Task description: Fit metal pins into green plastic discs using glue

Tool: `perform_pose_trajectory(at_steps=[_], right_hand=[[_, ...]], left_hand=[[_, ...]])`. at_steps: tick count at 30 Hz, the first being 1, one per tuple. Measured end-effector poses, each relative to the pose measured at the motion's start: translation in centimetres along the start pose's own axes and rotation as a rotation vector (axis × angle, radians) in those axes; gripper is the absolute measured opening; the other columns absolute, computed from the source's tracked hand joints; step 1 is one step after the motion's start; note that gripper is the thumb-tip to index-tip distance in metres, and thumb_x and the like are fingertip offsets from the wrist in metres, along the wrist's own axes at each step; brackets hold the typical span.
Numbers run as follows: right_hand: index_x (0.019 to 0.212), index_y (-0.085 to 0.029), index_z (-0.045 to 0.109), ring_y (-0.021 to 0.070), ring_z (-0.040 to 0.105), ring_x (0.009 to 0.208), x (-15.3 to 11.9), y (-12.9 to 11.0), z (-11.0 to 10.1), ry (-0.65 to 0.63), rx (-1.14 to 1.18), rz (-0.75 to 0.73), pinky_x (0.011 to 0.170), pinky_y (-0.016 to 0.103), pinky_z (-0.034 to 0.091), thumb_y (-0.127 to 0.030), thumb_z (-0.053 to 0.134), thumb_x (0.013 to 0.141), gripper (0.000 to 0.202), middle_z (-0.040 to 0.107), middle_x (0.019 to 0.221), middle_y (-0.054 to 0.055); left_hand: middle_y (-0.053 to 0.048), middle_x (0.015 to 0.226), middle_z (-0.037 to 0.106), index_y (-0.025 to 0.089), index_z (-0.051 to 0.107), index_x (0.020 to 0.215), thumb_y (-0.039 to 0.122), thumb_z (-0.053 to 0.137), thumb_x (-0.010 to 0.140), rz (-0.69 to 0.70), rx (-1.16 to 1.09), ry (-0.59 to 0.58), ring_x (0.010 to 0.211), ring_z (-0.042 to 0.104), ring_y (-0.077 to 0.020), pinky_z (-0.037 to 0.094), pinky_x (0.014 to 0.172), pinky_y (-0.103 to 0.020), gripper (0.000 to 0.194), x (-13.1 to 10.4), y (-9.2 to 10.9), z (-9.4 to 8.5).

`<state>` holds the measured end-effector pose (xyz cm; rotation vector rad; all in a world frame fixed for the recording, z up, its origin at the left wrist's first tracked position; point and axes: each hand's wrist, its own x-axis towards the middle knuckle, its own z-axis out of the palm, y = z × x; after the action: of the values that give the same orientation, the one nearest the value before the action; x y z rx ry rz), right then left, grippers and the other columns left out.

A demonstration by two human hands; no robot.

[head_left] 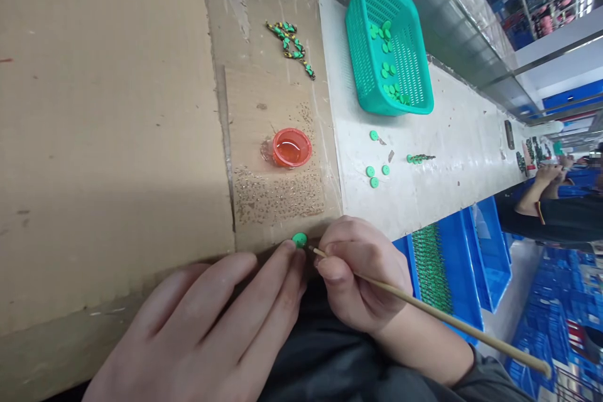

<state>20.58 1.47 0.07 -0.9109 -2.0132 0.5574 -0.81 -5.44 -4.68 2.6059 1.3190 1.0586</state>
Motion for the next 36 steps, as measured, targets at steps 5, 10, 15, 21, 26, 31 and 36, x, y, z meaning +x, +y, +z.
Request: perform_pose_trajectory(at_steps=[5,10,15,21,26,31,36], right_hand=[[0.104,-0.021,0.066,0.0156,0.068,0.071,0.0,-0.1,0.1,0.003,0.002,0.013,0.062,0.031,0.061,-0.023,0.06,0.118,0.016,0.068,0.083,0.001],[0.104,-0.022,0.068,0.0155,0.069,0.069,-0.1,0.0,0.4,0.051,0.015,0.012,0.061,0.03,0.06,-0.02,0.062,0.116,0.014,0.067,0.08,-0.001],[0.105,-0.022,0.069,0.0163,0.067,0.065,-0.3,0.4,0.9,0.144,0.089,0.011,0.056,0.032,0.059,-0.022,0.065,0.115,0.011,0.068,0.078,-0.001],[0.127,-0.025,0.071,0.0169,0.07,0.06,-1.1,0.5,-0.1,0.187,0.039,0.12,0.057,0.033,0.062,-0.038,0.042,0.124,0.032,0.07,0.076,-0.001],[0.124,-0.023,0.074,0.0194,0.084,0.104,-0.3,0.1,-1.9,-0.082,-0.005,0.119,0.093,0.039,0.071,-0.014,0.06,0.114,0.019,0.088,0.117,0.008],[0.114,-0.023,0.07,0.0193,0.08,0.103,0.2,0.7,-1.9,-0.189,-0.03,-0.018,0.095,0.039,0.068,0.0,0.061,0.104,0.026,0.087,0.111,0.005],[0.117,-0.024,0.071,0.0231,0.078,0.099,-0.2,0.6,-1.6,-0.229,-0.08,-0.047,0.089,0.041,0.069,-0.004,0.061,0.108,0.024,0.086,0.111,0.007]], left_hand=[[-0.004,0.154,0.075,0.024,0.079,0.134,0.026,0.069,0.107,-0.003,0.014,-0.004,0.114,0.074,-0.0313,0.052,0.078,-0.052,0.028,0.1,0.0,-0.1],[-0.004,0.155,0.075,0.024,0.079,0.134,0.025,0.07,0.107,0.005,0.013,-0.011,0.115,0.074,-0.0318,0.053,0.078,-0.053,0.029,0.1,0.0,0.0],[-0.002,0.155,0.075,0.026,0.08,0.134,0.026,0.072,0.106,0.009,0.027,-0.027,0.115,0.074,-0.0316,0.054,0.079,-0.052,0.029,0.1,0.0,-0.1],[0.001,0.143,0.08,0.028,0.08,0.131,0.026,0.077,0.103,-0.008,0.065,0.006,0.108,0.073,-0.0287,0.054,0.081,-0.051,0.028,1.1,-0.1,-0.1],[-0.003,0.126,0.085,0.022,0.081,0.124,0.019,0.067,0.106,0.054,0.121,0.018,0.101,0.073,-0.0298,0.054,0.081,-0.051,0.022,2.5,-0.3,-0.4],[-0.007,0.127,0.084,0.019,0.078,0.123,0.019,0.062,0.11,0.041,0.068,-0.028,0.107,0.076,-0.0286,0.057,0.088,-0.048,0.021,3.8,0.0,-1.2],[-0.008,0.116,0.081,0.018,0.076,0.126,0.02,0.064,0.109,-0.134,-0.03,-0.101,0.104,0.072,-0.026,0.059,0.087,-0.045,0.02,4.6,2.1,-3.0]])
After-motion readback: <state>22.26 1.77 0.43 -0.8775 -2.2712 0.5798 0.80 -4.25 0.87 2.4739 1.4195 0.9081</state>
